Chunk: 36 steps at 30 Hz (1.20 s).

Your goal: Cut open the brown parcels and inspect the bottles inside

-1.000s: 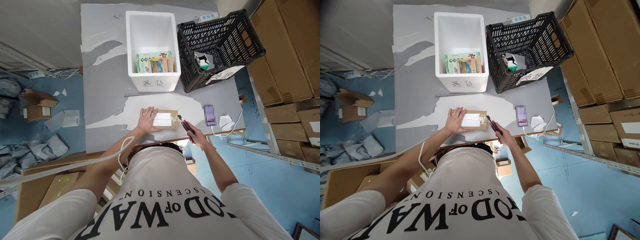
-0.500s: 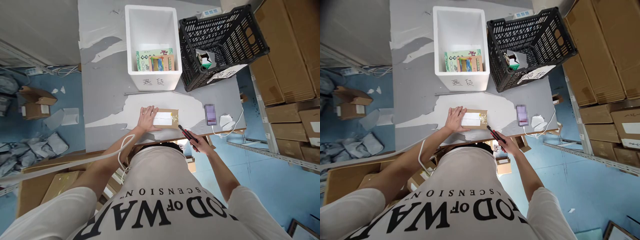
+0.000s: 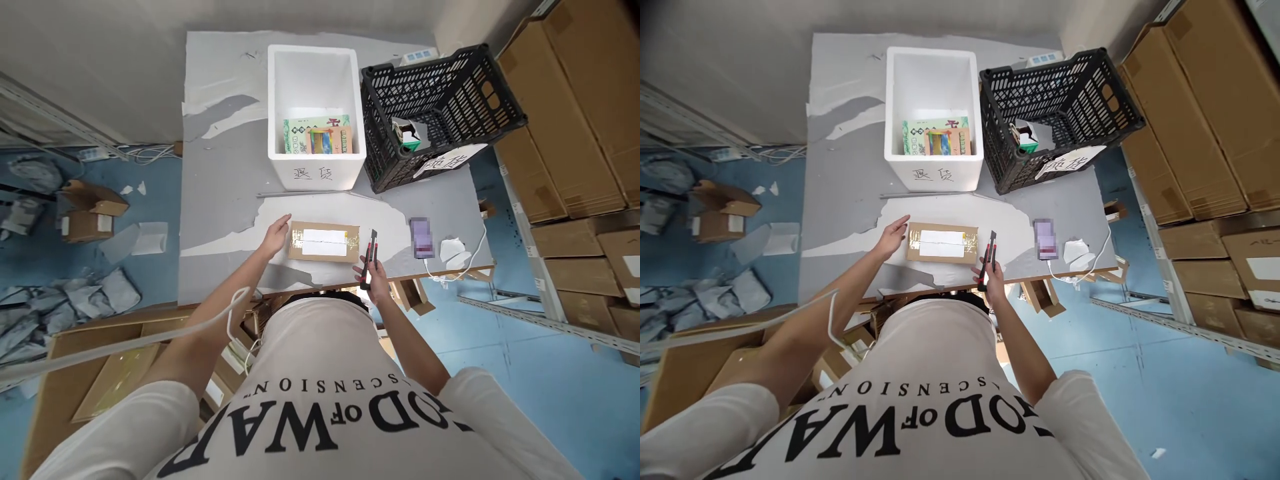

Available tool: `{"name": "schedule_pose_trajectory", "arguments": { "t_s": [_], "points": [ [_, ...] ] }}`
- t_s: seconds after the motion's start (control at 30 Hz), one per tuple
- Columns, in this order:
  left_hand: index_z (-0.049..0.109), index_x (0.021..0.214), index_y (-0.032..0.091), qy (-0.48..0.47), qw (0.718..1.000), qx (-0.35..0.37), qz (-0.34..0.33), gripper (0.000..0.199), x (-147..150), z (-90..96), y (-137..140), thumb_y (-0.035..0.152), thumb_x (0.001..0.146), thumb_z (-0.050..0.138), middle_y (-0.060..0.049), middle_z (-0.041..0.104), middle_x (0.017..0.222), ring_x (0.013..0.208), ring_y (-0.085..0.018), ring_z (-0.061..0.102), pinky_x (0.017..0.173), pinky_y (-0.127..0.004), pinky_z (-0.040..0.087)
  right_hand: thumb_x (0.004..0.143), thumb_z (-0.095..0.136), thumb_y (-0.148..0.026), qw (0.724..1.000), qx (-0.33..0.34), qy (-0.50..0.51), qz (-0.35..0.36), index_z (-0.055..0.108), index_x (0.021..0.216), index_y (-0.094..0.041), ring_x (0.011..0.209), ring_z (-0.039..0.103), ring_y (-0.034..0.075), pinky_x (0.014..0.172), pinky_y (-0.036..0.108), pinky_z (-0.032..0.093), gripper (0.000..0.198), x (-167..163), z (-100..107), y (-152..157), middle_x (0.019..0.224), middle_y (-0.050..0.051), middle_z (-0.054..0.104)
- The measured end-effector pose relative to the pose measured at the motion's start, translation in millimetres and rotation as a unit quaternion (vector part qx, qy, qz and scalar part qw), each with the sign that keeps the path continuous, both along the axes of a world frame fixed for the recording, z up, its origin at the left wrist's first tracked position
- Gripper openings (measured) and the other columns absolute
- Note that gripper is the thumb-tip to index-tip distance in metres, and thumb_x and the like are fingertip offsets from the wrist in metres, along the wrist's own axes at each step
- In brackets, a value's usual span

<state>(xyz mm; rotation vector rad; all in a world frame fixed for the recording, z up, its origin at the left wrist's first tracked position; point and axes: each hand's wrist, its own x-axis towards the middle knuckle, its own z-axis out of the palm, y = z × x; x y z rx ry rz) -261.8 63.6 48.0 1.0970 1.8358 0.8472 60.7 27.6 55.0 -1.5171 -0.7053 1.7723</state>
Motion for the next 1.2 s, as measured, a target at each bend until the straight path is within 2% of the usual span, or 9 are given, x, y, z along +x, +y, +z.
{"name": "schedule_pose_trajectory", "arguments": {
  "t_s": [0.07,0.17,0.4,0.53,0.67,0.83,0.97,1.1,1.2],
  "points": [
    [0.054,0.135,0.019,-0.095,0.995,-0.037,0.003,0.064,-3.4,-5.2,0.2,0.055,0.084,0.050,-0.014,0.059,0.135,0.119,-0.026,0.059,0.095,-0.046,0.052,0.078,0.064,-0.060,0.999,-0.008,0.029,-0.016,0.047,0.111,-0.032,0.101,0.069,0.020,0.070,0.034,0.061,0.046,-8.7,-5.8,-1.6,0.138,0.004,0.053],
    [0.057,0.129,0.019,-0.191,0.981,-0.035,0.022,0.069,-2.2,-7.6,-8.2,0.058,0.073,0.063,-0.012,0.062,0.130,0.108,-0.023,0.064,0.087,-0.041,0.056,0.077,0.067,-0.057,0.999,0.008,0.042,-0.029,0.049,0.109,-0.031,0.101,0.069,0.020,0.080,0.037,0.060,0.045,-9.5,-10.5,8.8,0.129,0.003,0.057],
    [0.067,0.106,0.013,-0.127,0.990,-0.007,0.052,0.062,18.9,-8.8,-72.4,0.056,0.062,0.075,-0.012,0.074,0.096,0.088,-0.025,0.071,0.087,-0.042,0.056,0.077,0.064,-0.057,0.993,0.091,-0.008,0.072,0.049,0.104,-0.027,0.082,0.069,0.012,0.075,0.032,0.059,0.043,-15.2,0.7,108.4,0.116,0.002,0.062],
    [0.070,0.099,0.015,-0.142,0.986,-0.007,0.081,0.056,55.2,-17.6,-109.3,0.058,0.064,0.074,-0.012,0.075,0.102,0.092,-0.028,0.072,0.088,-0.042,0.057,0.076,0.065,-0.058,0.979,0.108,-0.040,0.166,0.048,0.102,-0.025,0.071,0.064,0.010,0.065,0.026,0.058,0.045,-45.7,10.7,160.6,0.106,0.001,0.066],
    [0.073,0.098,0.015,-0.168,0.980,-0.019,0.104,0.051,83.6,-27.6,-125.1,0.054,0.065,0.075,-0.011,0.076,0.099,0.094,-0.031,0.072,0.088,-0.044,0.058,0.077,0.069,-0.052,0.961,0.131,-0.053,0.236,0.051,0.099,-0.023,0.063,0.061,0.008,0.059,0.024,0.056,0.040,-70.3,10.8,177.2,0.097,0.001,0.066],
    [0.074,0.097,0.017,-0.134,0.985,-0.041,0.102,0.045,87.3,-28.7,-126.7,0.050,0.066,0.074,-0.010,0.077,0.087,0.091,-0.031,0.073,0.085,-0.044,0.059,0.077,0.067,-0.052,0.956,0.140,-0.081,0.245,0.051,0.098,-0.023,0.066,0.059,0.008,0.057,0.023,0.055,0.039,-73.0,4.5,174.0,0.093,0.001,0.063],
    [0.073,0.103,0.016,-0.116,0.990,-0.079,0.019,0.048,65.8,-23.6,-119.3,0.039,0.062,0.076,-0.009,0.077,0.086,0.086,-0.029,0.073,0.081,-0.042,0.060,0.074,0.066,-0.054,0.959,0.168,-0.097,0.208,0.051,0.101,-0.024,0.076,0.062,0.011,0.056,0.021,0.053,0.043,-58.9,10.6,160.6,0.104,0.002,0.063],
    [0.073,0.102,0.014,-0.047,0.987,-0.150,-0.031,0.046,25.1,-13.2,-80.9,0.032,0.059,0.075,-0.014,0.074,0.109,0.096,-0.030,0.071,0.090,-0.042,0.056,0.079,0.062,-0.055,0.980,0.156,-0.084,0.095,0.048,0.105,-0.026,0.078,0.063,0.011,0.062,0.024,0.054,0.042,-23.2,21.3,107.2,0.111,0.004,0.063],
    [0.067,0.118,0.013,0.039,0.995,-0.092,0.000,0.053,0.6,-0.5,-30.5,0.043,0.075,0.065,-0.016,0.065,0.127,0.112,-0.030,0.065,0.103,-0.045,0.047,0.080,0.062,-0.056,0.994,0.059,-0.043,0.076,0.050,0.102,-0.025,0.071,0.061,0.012,0.060,0.026,0.054,0.040,5.3,23.6,41.9,0.112,0.006,0.066]
  ]
}}
